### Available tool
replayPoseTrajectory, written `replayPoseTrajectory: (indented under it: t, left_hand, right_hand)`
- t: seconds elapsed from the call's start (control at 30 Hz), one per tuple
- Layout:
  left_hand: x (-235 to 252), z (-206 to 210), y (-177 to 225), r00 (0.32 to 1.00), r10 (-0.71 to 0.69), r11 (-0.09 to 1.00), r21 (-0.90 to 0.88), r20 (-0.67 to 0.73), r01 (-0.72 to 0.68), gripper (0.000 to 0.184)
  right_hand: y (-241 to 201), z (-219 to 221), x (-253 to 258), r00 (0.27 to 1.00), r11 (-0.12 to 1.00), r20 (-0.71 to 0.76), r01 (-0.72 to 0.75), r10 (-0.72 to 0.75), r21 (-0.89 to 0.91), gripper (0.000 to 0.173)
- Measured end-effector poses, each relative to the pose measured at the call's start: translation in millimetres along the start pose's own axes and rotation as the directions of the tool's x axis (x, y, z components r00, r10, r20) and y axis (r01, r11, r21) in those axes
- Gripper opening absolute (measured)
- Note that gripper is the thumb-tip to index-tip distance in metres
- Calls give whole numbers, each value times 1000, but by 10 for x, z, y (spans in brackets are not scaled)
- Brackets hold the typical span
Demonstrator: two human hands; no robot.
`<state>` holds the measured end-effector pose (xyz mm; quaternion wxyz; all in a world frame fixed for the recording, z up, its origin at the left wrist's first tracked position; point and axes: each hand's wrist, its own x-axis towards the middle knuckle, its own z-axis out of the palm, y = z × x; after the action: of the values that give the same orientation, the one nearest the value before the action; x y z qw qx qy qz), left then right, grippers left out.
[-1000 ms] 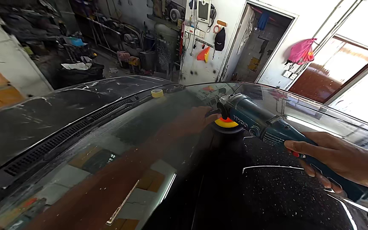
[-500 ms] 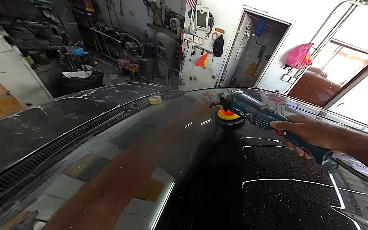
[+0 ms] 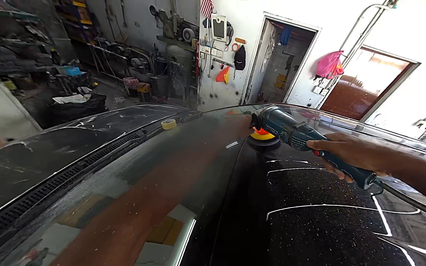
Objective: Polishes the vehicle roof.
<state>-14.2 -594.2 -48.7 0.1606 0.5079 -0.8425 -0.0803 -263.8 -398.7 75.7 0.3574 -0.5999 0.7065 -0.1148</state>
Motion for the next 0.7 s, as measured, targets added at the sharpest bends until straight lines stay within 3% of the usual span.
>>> replayPoseTrajectory:
  t: [0.3,0.47,0.57,0.7]
  left_hand:
    - [-578,-130,129,995,-82,996,-43,53,84,40]
    - [-1207,-129,379,974,-226,972,-71,7,226,34]
    - [-1517,-214,347,970,-217,972,-65,113,225,38]
    - [-2043,-225,541,958,-273,959,-52,91,278,34]
  right_hand:
    - [-9,99,-302,998,1000,60,-12,13,-19,45]
    - [45,239,-634,991,998,133,-12,21,-65,43]
    - [79,342,-917,987,997,156,-23,35,-79,42]
    - [174,452,-1318,981,996,193,-13,30,-89,40]
